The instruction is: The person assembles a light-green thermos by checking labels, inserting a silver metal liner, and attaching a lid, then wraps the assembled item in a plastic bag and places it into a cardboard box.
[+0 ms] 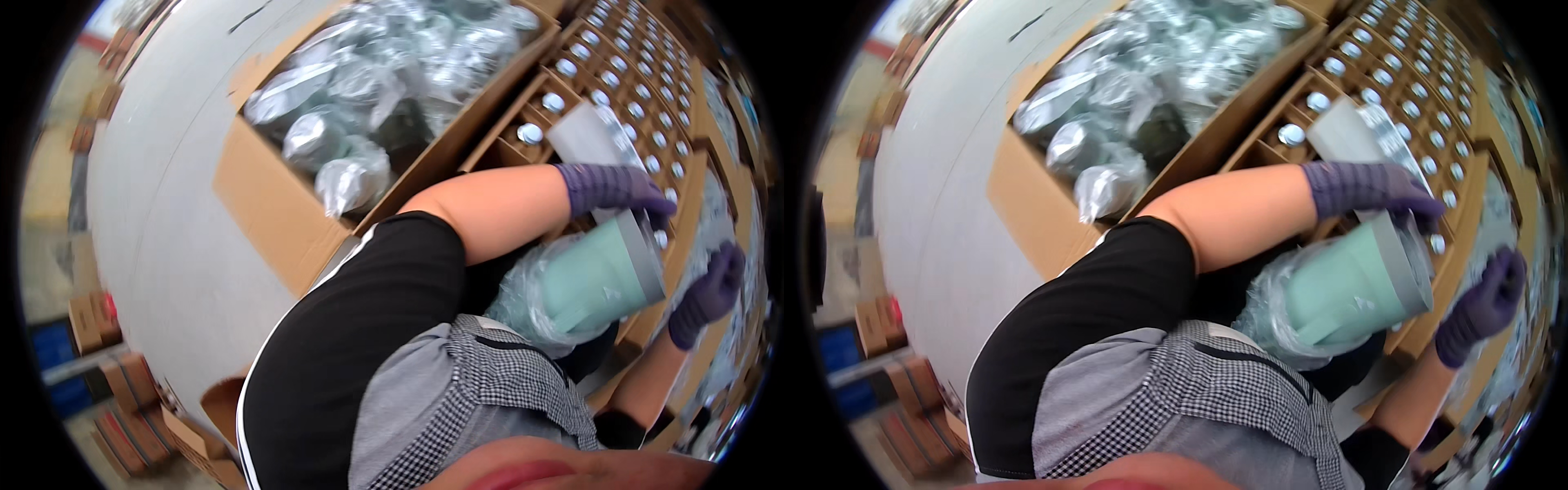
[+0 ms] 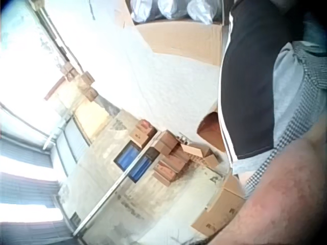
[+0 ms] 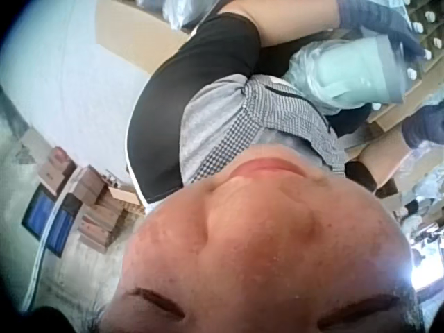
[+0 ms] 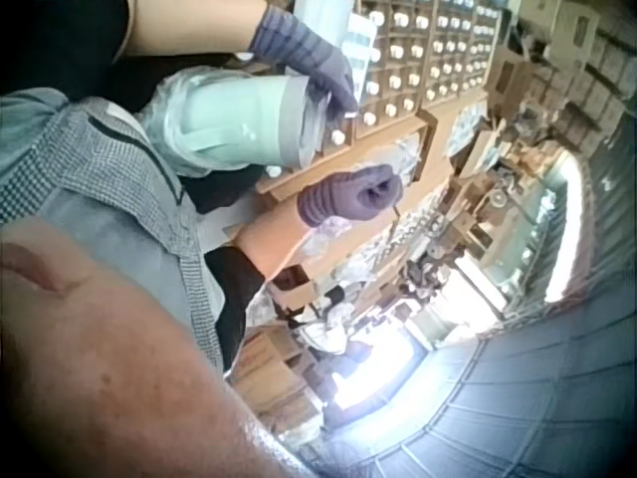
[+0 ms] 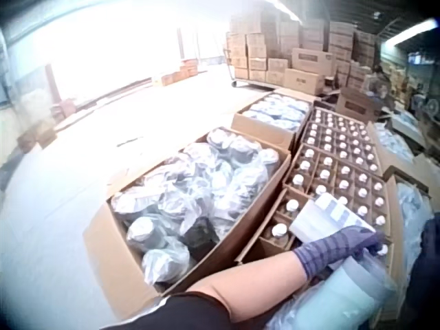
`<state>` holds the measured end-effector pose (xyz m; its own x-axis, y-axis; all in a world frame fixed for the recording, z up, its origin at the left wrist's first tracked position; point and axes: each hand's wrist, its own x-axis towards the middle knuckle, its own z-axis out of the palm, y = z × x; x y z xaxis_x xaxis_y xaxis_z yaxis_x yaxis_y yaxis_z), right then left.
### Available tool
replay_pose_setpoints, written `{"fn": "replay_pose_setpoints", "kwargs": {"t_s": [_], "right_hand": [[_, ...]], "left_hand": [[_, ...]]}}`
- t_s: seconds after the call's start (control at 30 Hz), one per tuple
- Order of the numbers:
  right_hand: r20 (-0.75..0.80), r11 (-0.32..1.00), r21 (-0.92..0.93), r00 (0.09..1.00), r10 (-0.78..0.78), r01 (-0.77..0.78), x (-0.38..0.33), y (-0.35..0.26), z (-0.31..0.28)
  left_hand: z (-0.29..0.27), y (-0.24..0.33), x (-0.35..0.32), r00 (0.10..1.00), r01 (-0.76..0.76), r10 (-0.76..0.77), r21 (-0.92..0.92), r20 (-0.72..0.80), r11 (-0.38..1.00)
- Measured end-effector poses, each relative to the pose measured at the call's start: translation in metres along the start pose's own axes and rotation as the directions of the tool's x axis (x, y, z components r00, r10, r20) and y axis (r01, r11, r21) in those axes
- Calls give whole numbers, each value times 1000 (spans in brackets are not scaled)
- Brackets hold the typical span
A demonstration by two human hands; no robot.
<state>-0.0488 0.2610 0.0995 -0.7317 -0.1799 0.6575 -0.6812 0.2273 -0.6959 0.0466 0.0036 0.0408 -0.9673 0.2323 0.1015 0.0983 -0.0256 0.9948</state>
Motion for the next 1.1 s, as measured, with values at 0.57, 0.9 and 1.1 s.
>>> {"fn": "replay_pose_setpoints", "kwargs": {"t_s": [0.57, 0.9, 1.1], "right_hand": [[414, 308, -288, 407, -814, 907, -20, -158, -18], [414, 294, -268, 385, -825, 918, -20, -156, -24], [408, 274, -124, 301, -862, 954, -14, -151, -20]], "left_hand": [[53, 131, -80, 967, -239, 202, -275, -154, 931], [49, 125, -73, 954, -279, 273, -36, -122, 960], [22, 119, -44, 913, -242, 335, -351, 232, 904]]}}
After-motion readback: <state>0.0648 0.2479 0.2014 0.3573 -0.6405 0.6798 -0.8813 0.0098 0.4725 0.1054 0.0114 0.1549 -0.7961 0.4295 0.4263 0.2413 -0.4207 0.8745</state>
